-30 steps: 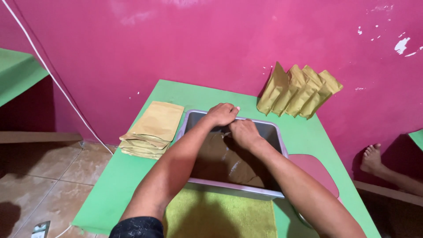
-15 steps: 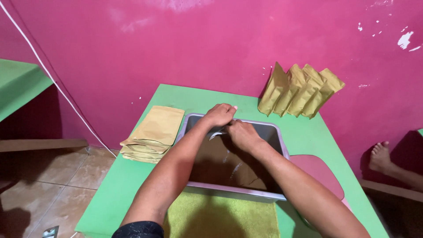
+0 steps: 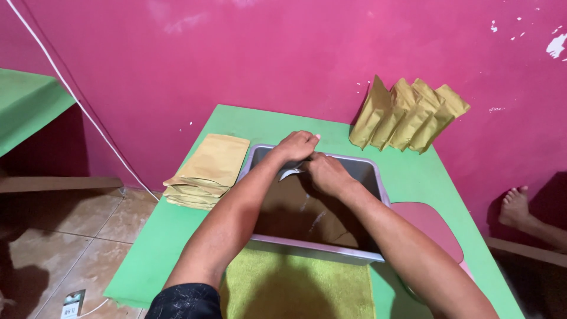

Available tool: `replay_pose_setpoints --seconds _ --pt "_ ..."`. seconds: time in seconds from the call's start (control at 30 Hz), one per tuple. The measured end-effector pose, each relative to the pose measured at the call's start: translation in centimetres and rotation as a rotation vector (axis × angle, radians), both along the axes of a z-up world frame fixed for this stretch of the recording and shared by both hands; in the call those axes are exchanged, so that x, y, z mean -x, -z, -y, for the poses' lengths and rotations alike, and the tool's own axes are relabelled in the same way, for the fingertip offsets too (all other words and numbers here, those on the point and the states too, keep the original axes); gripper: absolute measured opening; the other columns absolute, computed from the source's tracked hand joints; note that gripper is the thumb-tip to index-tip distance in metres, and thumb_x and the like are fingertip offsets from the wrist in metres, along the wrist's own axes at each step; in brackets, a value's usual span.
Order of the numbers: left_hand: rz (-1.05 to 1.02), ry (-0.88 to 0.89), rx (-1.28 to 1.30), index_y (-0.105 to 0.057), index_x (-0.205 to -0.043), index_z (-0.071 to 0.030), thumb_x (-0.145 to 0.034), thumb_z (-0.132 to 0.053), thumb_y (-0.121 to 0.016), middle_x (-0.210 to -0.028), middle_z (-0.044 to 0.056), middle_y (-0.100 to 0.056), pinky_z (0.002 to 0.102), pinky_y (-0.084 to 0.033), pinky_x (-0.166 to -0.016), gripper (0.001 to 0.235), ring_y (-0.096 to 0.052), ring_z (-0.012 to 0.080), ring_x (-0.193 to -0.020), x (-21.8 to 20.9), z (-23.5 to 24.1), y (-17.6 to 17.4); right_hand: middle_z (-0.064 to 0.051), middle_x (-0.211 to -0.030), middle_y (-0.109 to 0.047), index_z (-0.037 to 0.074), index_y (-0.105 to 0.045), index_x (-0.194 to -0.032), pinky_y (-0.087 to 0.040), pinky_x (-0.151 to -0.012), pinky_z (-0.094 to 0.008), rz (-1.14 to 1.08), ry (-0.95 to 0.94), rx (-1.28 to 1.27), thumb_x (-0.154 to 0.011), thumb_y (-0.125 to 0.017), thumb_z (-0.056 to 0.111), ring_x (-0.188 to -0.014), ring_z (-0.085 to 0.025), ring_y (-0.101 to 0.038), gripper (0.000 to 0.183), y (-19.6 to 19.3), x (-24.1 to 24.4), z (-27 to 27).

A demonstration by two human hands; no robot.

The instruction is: Mixing a white additive into coffee powder in a tray using a spoon and hands to ensure a uniform blend.

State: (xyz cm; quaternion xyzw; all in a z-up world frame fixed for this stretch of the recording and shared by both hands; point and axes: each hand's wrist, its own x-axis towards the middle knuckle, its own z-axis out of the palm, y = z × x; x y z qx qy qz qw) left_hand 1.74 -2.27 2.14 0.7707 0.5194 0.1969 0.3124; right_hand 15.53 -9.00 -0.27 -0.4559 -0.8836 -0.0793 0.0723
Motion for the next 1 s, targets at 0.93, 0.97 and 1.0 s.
replay_pose_setpoints --seconds 0.93,0.97,1.0 --pt "0.052 0.018 -0.007 -0.074 -0.111 -0.003 -0.098 -0.047 -0.037 -0.122 0.026 -0.07 0.052 -0.046 -0.11 0.059 -0.057 0.0406 -0.131 0.5 1.1 -0.8 -0.016 -0.095 -0.073 0.006 -0.075 -0.1 -0.064 -0.072 -0.051 0.004 0.099 0.06 -0.081 -0.055 0.011 -0.089 -0.039 -0.077 0.028 2.9 -1.0 -2.2" --pt "0.058 0.011 -0.015 -0.074 -0.109 -0.003 -0.098 -0.048 -0.038 -0.12 0.025 -0.071 0.052 -0.047 -0.108 0.059 -0.058 0.0405 -0.13 0.4 0.8 -0.5 -0.015 -0.094 -0.073 0.007 -0.075 -0.101 -0.064 -0.072 -0.05 0.016 0.107 0.051 -0.082 -0.055 0.011 -0.088 -0.037 -0.077 0.028 2.5 -0.8 -1.9" --pt "0.065 0.004 -0.024 -0.075 -0.107 -0.004 -0.098 -0.048 -0.038 -0.118 0.025 -0.071 0.052 -0.048 -0.106 0.058 -0.059 0.0404 -0.128 0.4 0.5 -0.3 -0.014 -0.093 -0.074 0.008 -0.075 -0.102 -0.064 -0.072 -0.049 0.028 0.115 0.041 -0.082 -0.055 0.011 -0.088 -0.036 -0.078 0.028 2.1 -0.7 -1.7"
